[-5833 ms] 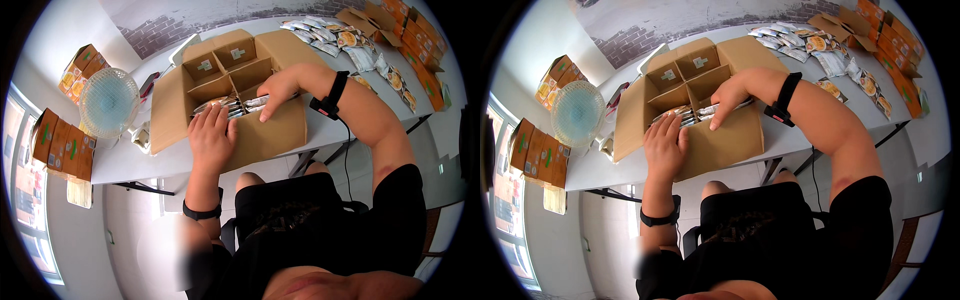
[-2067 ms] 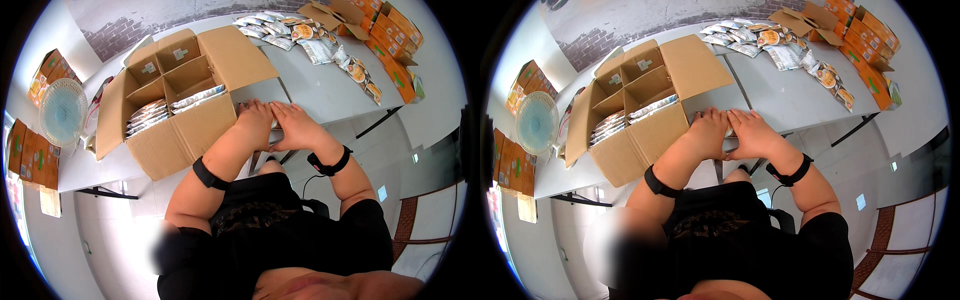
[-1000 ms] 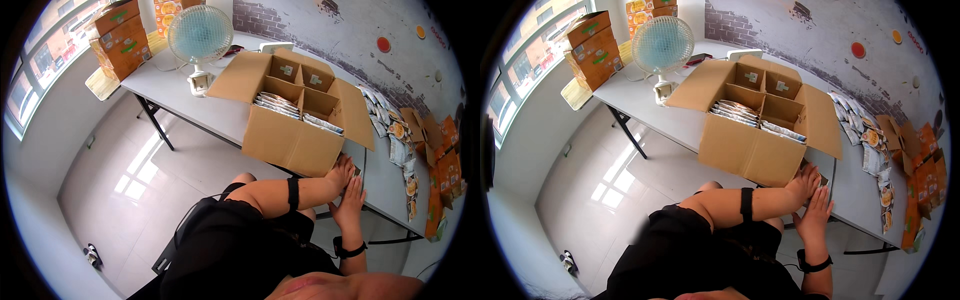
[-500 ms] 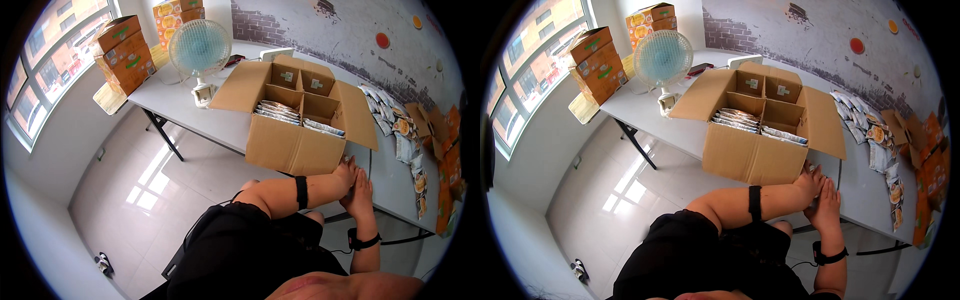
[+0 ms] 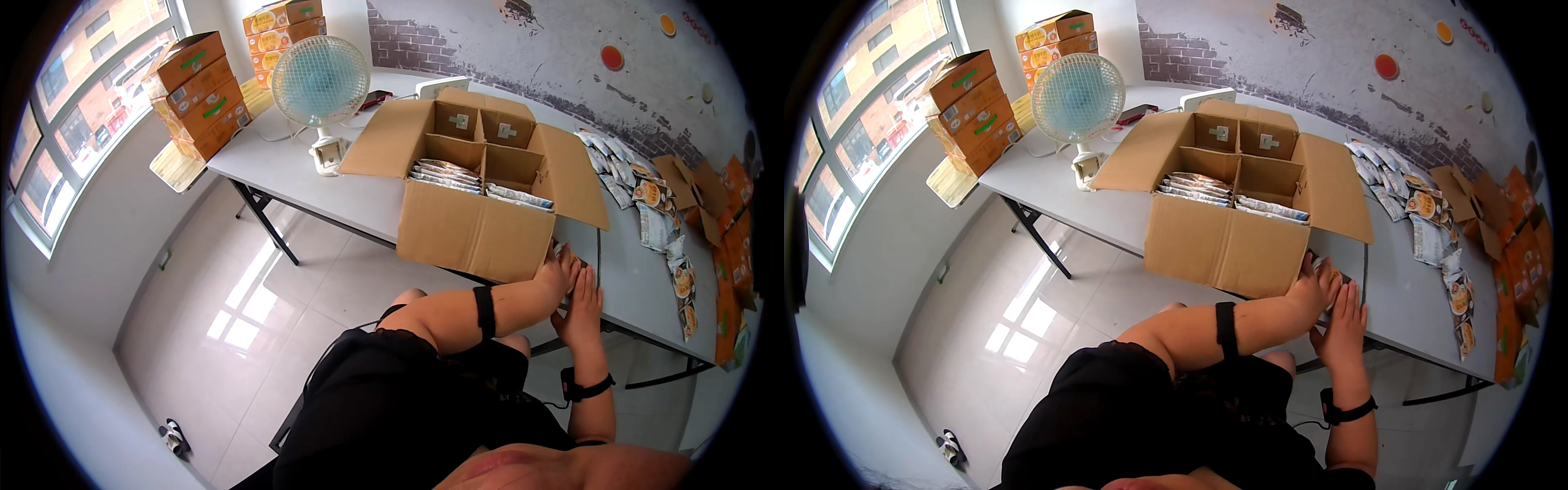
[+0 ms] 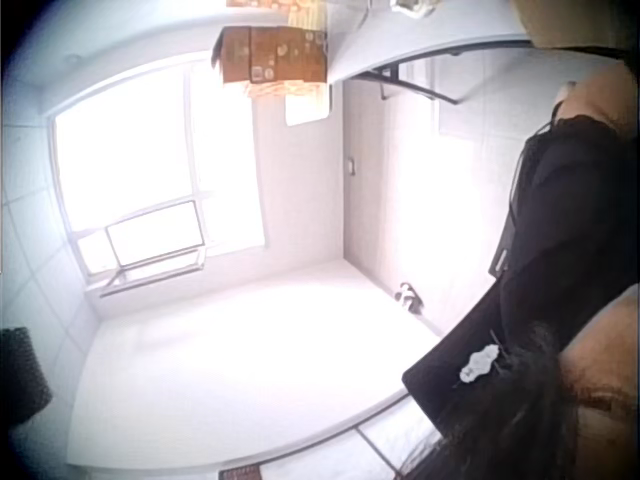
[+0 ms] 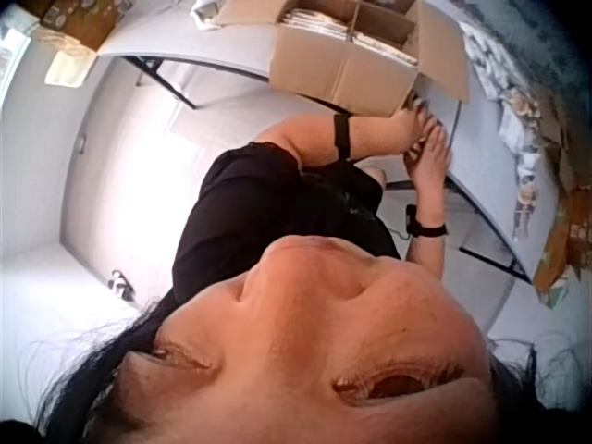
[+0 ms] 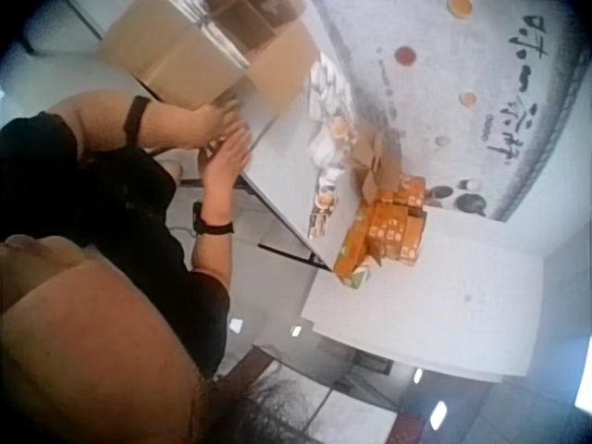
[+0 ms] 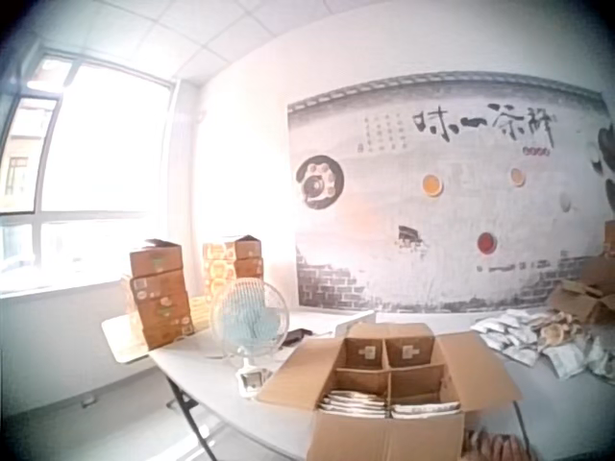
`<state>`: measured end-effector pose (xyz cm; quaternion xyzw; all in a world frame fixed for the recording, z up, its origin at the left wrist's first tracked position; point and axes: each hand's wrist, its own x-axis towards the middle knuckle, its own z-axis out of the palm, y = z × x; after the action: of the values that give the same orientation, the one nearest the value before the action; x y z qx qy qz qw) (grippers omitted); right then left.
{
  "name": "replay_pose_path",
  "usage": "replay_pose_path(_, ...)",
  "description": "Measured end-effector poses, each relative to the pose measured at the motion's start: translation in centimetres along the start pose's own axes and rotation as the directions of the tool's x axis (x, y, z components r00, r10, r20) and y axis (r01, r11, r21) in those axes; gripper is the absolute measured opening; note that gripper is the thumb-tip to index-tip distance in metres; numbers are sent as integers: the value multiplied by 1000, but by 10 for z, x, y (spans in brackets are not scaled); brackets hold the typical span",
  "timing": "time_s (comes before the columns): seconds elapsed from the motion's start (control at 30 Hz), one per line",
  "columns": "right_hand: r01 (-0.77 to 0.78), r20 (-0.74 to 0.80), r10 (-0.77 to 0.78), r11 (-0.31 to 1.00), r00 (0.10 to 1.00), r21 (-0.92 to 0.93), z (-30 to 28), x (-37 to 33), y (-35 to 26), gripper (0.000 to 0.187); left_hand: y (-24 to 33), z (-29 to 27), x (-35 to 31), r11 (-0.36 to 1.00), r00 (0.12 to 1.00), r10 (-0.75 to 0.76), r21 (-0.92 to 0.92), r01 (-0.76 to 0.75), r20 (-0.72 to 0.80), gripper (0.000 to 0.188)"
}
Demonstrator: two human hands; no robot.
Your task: The person places several silver and gold foil packets into the four internal compartments of a cardboard box.
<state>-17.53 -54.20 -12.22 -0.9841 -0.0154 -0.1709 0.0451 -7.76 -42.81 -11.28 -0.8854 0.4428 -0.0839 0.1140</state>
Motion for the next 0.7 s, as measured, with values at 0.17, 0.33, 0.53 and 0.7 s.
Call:
replay_pose_path(0.17, 6, 29, -4, 996, 1000, -94, -15, -17, -11, 118, 14, -13, -22, 999, 998, -14, 39, 12, 56, 115)
replay_pose_path(0.33, -1, 25, 4, 990, 1000, -143, -20, -23, -22, 118, 17, -1, -28, 999, 999, -53, -7, 53, -7, 112)
replay_pose_path(0.53, -18, 22, 20, 998, 1000, -59, -19, -28, -19, 117, 12, -8, -32, 999, 999, -37, -33, 37, 14, 99)
replay_pose_path(0.7, -69, 140, 64, 997, 988, 29, -46, -36, -9, 108, 9, -24, -40, 998, 999, 8, -63, -6, 35, 84)
